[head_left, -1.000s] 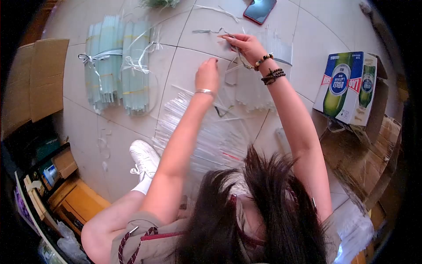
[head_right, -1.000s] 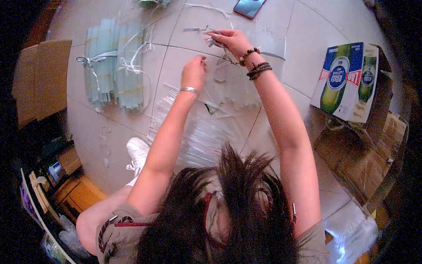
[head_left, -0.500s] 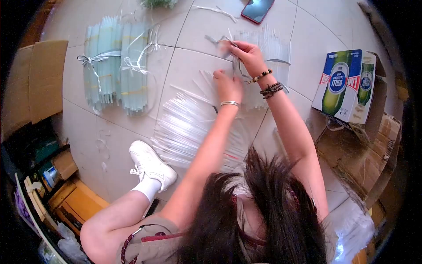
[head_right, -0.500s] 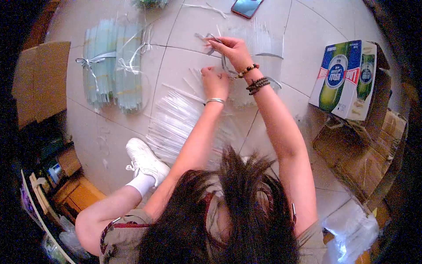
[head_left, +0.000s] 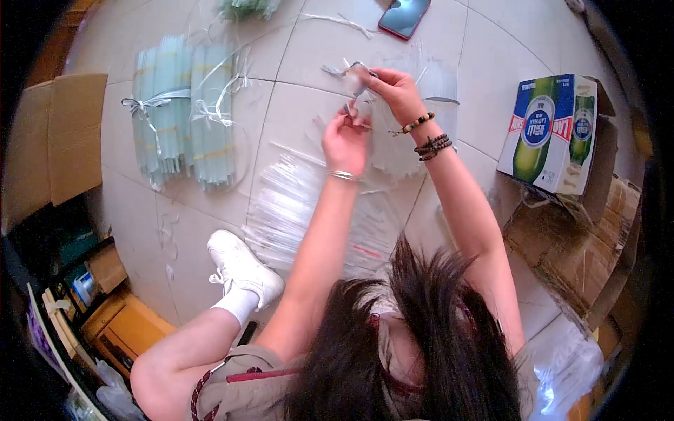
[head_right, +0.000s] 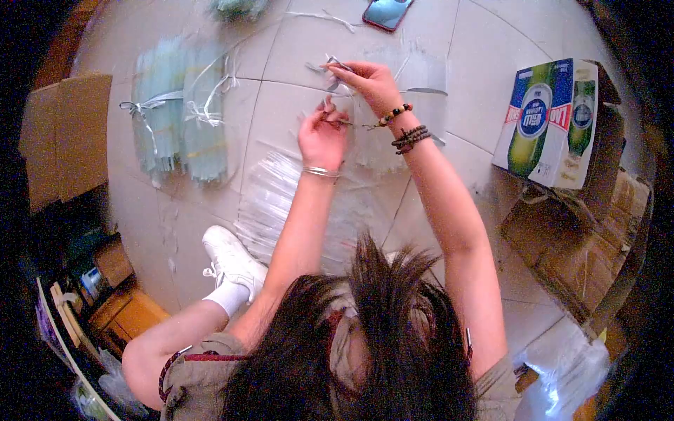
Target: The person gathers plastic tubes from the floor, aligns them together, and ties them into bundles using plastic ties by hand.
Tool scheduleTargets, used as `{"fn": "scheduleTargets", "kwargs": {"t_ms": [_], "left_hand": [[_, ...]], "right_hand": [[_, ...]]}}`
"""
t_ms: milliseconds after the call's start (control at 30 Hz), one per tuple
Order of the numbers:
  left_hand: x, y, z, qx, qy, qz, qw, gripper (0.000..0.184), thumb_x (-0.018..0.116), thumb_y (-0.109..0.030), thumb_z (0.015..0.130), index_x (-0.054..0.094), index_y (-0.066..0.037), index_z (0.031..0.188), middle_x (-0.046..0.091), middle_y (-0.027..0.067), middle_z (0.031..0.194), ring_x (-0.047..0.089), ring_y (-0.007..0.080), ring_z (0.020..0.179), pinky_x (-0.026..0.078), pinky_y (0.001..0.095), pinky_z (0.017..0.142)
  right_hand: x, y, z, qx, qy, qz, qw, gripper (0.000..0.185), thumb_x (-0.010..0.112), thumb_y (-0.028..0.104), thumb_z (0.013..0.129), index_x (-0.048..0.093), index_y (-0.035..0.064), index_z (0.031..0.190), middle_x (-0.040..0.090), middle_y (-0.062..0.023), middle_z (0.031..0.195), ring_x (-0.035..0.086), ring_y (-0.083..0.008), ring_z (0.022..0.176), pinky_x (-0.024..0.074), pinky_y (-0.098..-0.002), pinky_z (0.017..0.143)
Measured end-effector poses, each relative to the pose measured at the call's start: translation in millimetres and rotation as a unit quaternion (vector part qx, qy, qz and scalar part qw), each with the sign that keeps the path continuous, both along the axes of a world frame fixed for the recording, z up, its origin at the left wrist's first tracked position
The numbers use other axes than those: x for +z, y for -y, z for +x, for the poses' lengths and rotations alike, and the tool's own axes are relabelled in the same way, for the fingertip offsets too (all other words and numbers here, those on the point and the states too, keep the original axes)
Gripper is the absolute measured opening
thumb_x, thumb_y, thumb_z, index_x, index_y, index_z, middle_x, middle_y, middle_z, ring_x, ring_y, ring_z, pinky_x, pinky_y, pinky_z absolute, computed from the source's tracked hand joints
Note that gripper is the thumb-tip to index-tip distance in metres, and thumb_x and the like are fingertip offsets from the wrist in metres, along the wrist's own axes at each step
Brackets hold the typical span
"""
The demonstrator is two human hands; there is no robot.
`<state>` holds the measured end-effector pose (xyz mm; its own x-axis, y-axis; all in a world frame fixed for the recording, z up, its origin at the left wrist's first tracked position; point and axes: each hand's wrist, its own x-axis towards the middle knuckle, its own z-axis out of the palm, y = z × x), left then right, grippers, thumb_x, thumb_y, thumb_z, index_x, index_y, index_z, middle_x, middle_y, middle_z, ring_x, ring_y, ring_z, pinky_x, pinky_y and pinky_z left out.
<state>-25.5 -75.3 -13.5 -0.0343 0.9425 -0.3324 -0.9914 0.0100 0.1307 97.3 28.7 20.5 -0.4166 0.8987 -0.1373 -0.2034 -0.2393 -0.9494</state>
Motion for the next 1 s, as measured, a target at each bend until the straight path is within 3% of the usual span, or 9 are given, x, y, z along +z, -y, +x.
{"fn": "scheduleTargets", "kwargs": {"t_ms": [233, 433, 467, 567, 767, 800, 900, 933, 1000], "left_hand": [[36, 1, 11, -0.049, -0.227, -0.1, 0.968, 0.031, 0.051, -0.002, 0.096, 0.053, -0.002, 0.128, 0.06, 0.0103, 0.125, 0.06, 0.0193, 0.11, 0.052, 0.0336, 0.094], [18, -1, 24, -0.09, -0.149, -0.025, 0.984, 0.044, 0.059, 0.002, 0.091, 0.051, -0.011, 0.132, 0.061, 0.0019, 0.12, 0.061, 0.0156, 0.106, 0.053, 0.0266, 0.088], [16, -2, 25, -0.094, -0.14, -0.02, 0.986, 0.044, 0.06, 0.002, 0.091, 0.05, -0.011, 0.133, 0.06, 0.0019, 0.121, 0.06, 0.0154, 0.107, 0.052, 0.0269, 0.089], [15, -4, 28, -0.134, -0.149, 0.01, 0.98, 0.046, 0.062, 0.0, 0.09, 0.047, -0.01, 0.133, 0.059, 0.0024, 0.124, 0.059, 0.0153, 0.109, 0.052, 0.0272, 0.091], [21, -11, 33, -0.156, -0.183, -0.028, 0.97, 0.037, 0.062, -0.011, 0.093, 0.05, -0.005, 0.127, 0.059, 0.0042, 0.123, 0.059, 0.0152, 0.104, 0.052, 0.0291, 0.085], [24, -11, 32, -0.158, -0.188, -0.053, 0.968, 0.034, 0.062, -0.013, 0.093, 0.052, -0.004, 0.125, 0.06, 0.0046, 0.121, 0.06, 0.0153, 0.103, 0.052, 0.0295, 0.083], [33, -24, 13, -0.279, -0.514, -0.07, 0.808, 0.023, 0.057, -0.017, 0.095, 0.061, -0.001, 0.112, 0.067, 0.0051, 0.106, 0.064, 0.0166, 0.095, 0.052, 0.0302, 0.078], [46, -28, 13, -0.269, -0.584, -0.051, 0.764, 0.019, 0.056, -0.015, 0.094, 0.07, -0.002, 0.095, 0.071, 0.0064, 0.083, 0.068, 0.0171, 0.08, 0.052, 0.0301, 0.07], [77, -35, 21, -0.265, -0.682, -0.024, 0.681, 0.019, 0.056, -0.014, 0.092, 0.07, -0.003, 0.085, 0.07, 0.0089, 0.08, 0.065, 0.0172, 0.069, 0.051, 0.0311, 0.064]], "right_hand": [[11, -2, 8, 0.044, 0.025, 0.021, 0.999, 0.027, 0.067, 0.018, 0.091, 0.069, 0.0022, 0.114, 0.07, -0.0013, 0.098, 0.061, -0.0075, 0.088, 0.0501, -0.024, 0.078], [48, -5, 1, 0.119, 0.2, 0.171, 0.957, 0.025, 0.069, 0.027, 0.09, 0.074, 0.007, 0.103, 0.07, -0.002, 0.08, 0.059, -0.0063, 0.064, 0.0516, -0.0257, 0.06], [58, -8, 4, 0.197, 0.249, 0.057, 0.947, 0.021, 0.067, 0.019, 0.09, 0.073, 0.0046, 0.103, 0.07, -0.0048, 0.095, 0.063, -0.0095, 0.074, 0.0531, -0.0252, 0.061], [72, -15, 2, 0.243, 0.373, 0.121, 0.887, 0.017, 0.067, 0.019, 0.088, 0.075, 0.0105, 0.101, 0.071, -0.0034, 0.089, 0.066, -0.0164, 0.077, 0.0522, -0.0347, 0.085], [69, -1, -26, 0.19, 0.622, 0.301, 0.697, 0.019, 0.067, 0.017, 0.08, 0.078, 0.0236, 0.094, 0.072, -0.0067, 0.085, 0.067, -0.0262, 0.081, 0.0207, -0.0581, 0.111], [68, 5, -23, 0.153, 0.582, 0.359, 0.713, 0.02, 0.067, 0.012, 0.078, 0.077, 0.0176, 0.095, 0.07, -0.0114, 0.081, 0.067, -0.0256, 0.077, 0.0406, -0.0505, 0.1], [67, 2, -8, 0.061, 0.421, 0.309, 0.851, 0.015, 0.067, 0.011, 0.076, 0.077, 0.0146, 0.086, 0.068, -0.0162, 0.076, 0.069, -0.0331, 0.076, 0.054, -0.0406, 0.081], [78, 4, 4, 0.046, 0.394, 0.254, 0.882, 0.013, 0.066, 0.012, 0.08, 0.077, 0.0125, 0.088, 0.067, -0.0183, 0.075, 0.067, -0.0334, 0.07, 0.0553, -0.0326, 0.065], [81, -1, 33, 0.055, 0.371, 0.181, 0.909, 0.018, 0.069, 0.018, 0.083, 0.076, 0.0115, 0.098, 0.07, -0.0154, 0.08, 0.067, -0.0229, 0.069, 0.0544, -0.0293, 0.069]]}}
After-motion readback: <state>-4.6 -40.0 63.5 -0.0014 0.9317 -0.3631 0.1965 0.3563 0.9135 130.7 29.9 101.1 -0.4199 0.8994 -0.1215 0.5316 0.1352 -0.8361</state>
